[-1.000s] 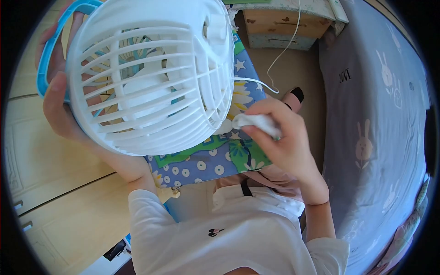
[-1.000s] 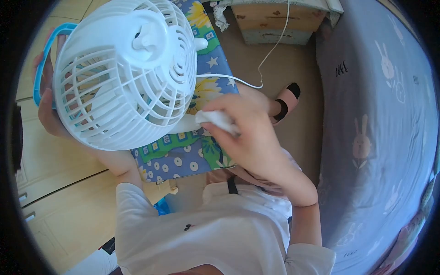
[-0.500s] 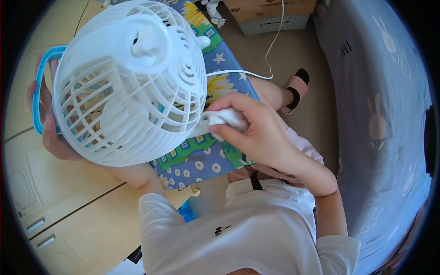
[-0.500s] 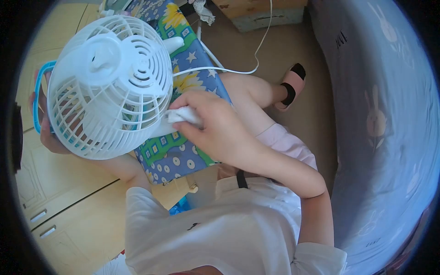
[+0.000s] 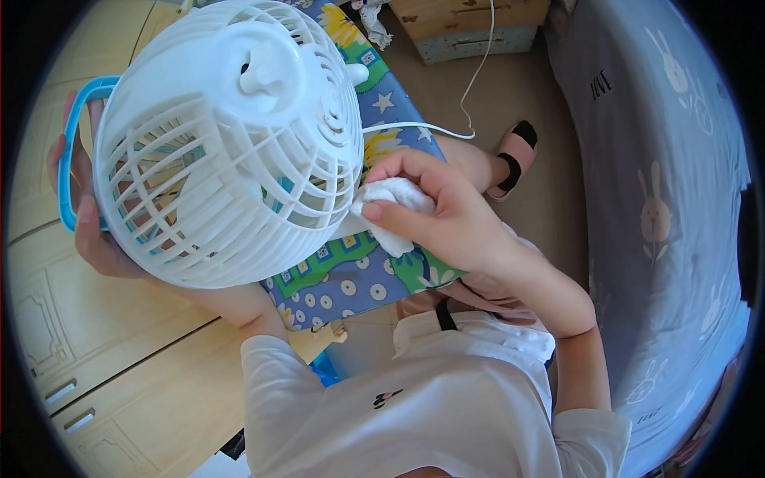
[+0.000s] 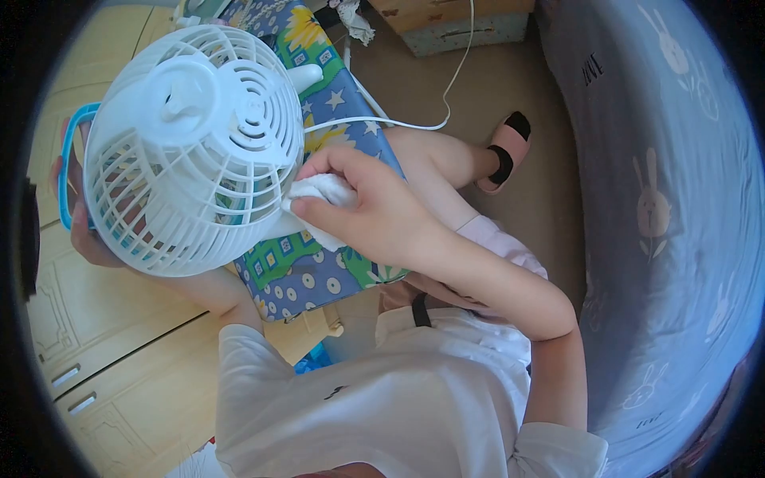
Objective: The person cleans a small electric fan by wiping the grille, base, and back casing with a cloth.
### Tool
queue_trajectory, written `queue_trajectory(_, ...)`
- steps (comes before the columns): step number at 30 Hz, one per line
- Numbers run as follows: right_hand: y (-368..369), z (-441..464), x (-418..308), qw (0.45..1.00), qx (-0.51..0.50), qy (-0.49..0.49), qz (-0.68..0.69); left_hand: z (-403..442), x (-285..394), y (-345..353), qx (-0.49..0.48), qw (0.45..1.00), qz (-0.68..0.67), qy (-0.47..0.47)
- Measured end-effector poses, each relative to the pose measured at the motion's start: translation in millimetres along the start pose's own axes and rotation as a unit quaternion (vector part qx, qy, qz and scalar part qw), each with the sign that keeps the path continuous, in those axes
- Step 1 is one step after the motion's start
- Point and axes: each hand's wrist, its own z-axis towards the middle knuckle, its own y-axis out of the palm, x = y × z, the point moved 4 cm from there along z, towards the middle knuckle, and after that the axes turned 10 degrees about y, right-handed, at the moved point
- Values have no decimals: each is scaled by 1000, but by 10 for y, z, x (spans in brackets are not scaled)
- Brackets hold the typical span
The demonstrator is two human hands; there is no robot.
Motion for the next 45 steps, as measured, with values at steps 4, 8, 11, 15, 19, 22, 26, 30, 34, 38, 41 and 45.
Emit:
queue_trajectory(4, -25, -21, -116, 961, 77, -117, -237, 13, -4, -17, 2, 1000, -12, -12)
queue_trajectory(8, 15, -33, -203, 922, 117, -185, -318, 27, -18, -39, -16, 1000, 1, -10)
queue_trajectory(11, -9, 15, -153, 933, 124, -177, -289, 35, -10, -43, -22, 1000, 0, -7)
queue_trajectory(15, -40, 53, -170, 929, 139, -112, -323, 6, -17, -23, -4, 999, -16, -31)
queue_trajectory(19, 37, 1, -138, 957, 101, -134, -236, 17, -21, -18, -16, 1000, -15, -15)
queue_trajectory(22, 15, 37, -152, 937, 116, -187, -270, 18, -6, -30, -16, 1000, -9, -14)
queue_trajectory(26, 42, -14, -191, 928, 130, -167, -306, -5, 7, -1, -3, 1000, 24, -8)
queue_trajectory(30, 30, 23, -140, 930, 131, -202, -278, -45, 22, 55, 25, 1000, 13, 1)
queue_trajectory(34, -34, 88, -174, 910, 145, -193, -338, -34, 32, 50, 24, 1000, -11, -12)
queue_trajectory(38, -136, 52, -227, 921, 149, -159, -323, -24, 39, 75, 15, 1000, -15, -9)
queue_trajectory(41, -151, 72, -259, 926, 147, -199, -286, -34, 46, 104, 9, 1000, -13, -13)
queue_trajectory(45, -126, 141, -257, 912, 136, -203, -329, -32, 30, 95, 6, 1000, -27, -6)
